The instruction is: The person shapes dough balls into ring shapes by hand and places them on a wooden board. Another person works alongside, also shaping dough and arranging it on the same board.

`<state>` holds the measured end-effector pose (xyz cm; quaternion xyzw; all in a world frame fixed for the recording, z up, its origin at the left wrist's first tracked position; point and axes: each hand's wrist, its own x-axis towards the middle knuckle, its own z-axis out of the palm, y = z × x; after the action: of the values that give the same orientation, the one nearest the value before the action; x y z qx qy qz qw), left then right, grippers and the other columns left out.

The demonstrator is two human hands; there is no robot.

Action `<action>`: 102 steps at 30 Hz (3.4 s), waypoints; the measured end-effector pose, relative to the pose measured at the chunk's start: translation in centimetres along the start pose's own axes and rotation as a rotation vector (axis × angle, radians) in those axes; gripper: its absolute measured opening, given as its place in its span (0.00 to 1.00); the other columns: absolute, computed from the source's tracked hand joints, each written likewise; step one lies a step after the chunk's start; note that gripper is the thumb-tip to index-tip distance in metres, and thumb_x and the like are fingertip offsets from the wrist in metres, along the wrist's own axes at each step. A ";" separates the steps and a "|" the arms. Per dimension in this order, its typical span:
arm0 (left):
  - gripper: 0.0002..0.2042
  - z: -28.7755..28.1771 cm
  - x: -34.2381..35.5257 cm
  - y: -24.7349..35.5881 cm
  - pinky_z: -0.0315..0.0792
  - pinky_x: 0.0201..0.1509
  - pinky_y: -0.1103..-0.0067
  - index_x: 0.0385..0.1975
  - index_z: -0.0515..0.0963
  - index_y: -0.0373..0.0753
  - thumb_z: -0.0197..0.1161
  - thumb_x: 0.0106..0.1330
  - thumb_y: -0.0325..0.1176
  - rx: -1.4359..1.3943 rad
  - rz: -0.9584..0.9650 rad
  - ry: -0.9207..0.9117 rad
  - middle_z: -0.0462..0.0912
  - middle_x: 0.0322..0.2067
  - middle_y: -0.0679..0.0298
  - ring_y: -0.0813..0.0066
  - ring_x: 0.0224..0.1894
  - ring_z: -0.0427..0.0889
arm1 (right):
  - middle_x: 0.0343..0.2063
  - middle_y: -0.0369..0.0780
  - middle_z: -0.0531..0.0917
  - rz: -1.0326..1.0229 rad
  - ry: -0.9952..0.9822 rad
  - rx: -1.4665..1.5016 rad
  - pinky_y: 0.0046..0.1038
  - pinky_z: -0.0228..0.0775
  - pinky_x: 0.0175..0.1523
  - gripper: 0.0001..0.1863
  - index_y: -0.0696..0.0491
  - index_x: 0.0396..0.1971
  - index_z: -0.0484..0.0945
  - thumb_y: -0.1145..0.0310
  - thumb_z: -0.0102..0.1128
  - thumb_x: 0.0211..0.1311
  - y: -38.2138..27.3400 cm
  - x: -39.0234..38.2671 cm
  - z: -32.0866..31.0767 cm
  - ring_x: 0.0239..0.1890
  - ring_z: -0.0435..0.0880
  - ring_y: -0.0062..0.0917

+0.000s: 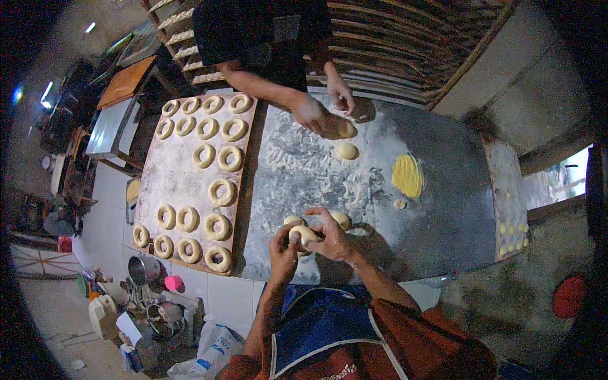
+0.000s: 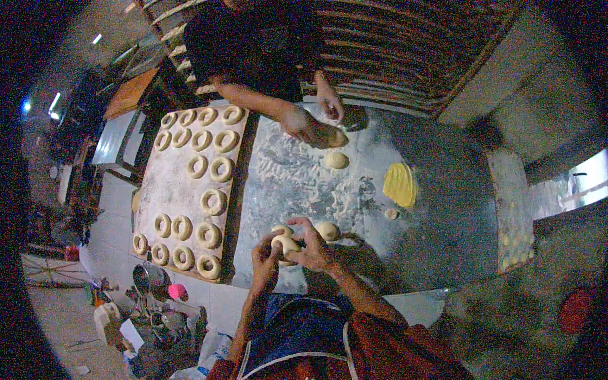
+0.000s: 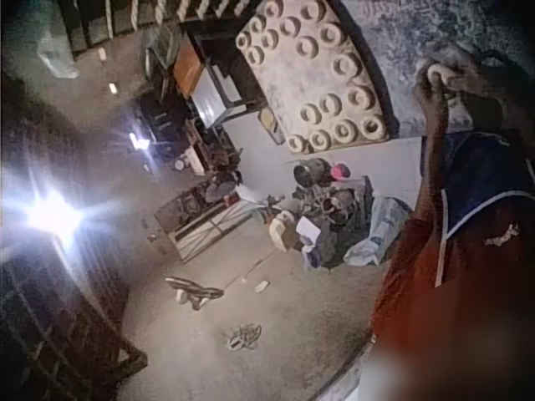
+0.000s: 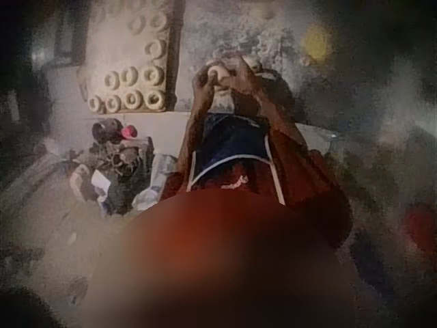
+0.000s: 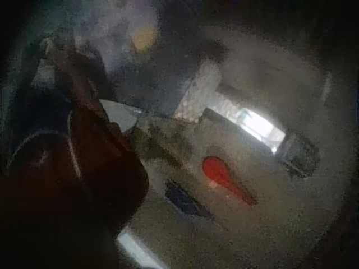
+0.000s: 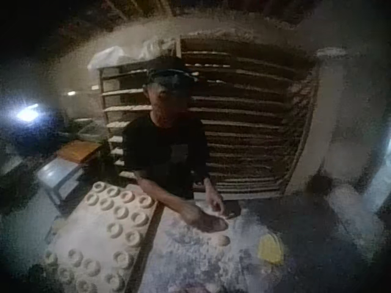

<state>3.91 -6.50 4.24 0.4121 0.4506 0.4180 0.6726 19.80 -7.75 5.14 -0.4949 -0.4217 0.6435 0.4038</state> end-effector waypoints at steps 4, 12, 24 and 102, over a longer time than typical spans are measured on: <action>0.17 0.9 0.1 -0.9 0.76 0.45 0.75 0.49 0.67 0.36 0.63 0.63 0.28 -0.178 -0.123 -0.102 0.78 0.42 0.58 0.69 0.41 0.80 | 0.44 0.45 0.78 -0.109 -0.137 0.282 0.25 0.74 0.42 0.31 0.52 0.57 0.60 0.77 0.60 0.52 1.4 -0.4 -2.5 0.35 0.81 0.22; 0.10 2.5 1.1 -4.0 0.74 0.37 0.73 0.42 0.67 0.38 0.56 0.63 0.29 -0.715 -0.064 0.055 0.73 0.32 0.64 0.65 0.34 0.77 | 0.24 0.36 0.81 -0.050 0.221 -0.131 0.28 0.71 0.33 0.22 0.55 0.27 0.79 0.53 0.42 0.67 3.3 1.7 -4.1 0.27 0.79 0.19; 0.16 2.8 4.9 -5.4 0.64 0.27 0.74 0.18 0.61 0.43 0.49 0.69 0.41 -0.571 -0.073 0.197 0.63 0.19 0.68 0.76 0.23 0.64 | 0.25 0.48 0.82 -0.172 0.534 -0.540 0.35 0.69 0.42 0.36 0.62 0.26 0.80 0.42 0.36 0.68 9.2 3.6 -1.5 0.30 0.79 0.36; 0.16 -23.5 10.5 7.1 0.67 0.50 0.66 0.45 0.73 0.31 0.63 0.61 0.33 0.885 0.590 0.529 0.76 0.40 0.49 0.54 0.44 0.75 | 0.33 0.42 0.82 0.100 0.398 -0.985 0.33 0.74 0.40 0.13 0.57 0.37 0.77 0.69 0.66 0.53 4.9 0.8 5.5 0.36 0.83 0.30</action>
<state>-17.26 9.70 2.13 0.6429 0.6009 0.4482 0.1573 13.81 -9.29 1.14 -0.7578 -0.5651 0.2816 0.1648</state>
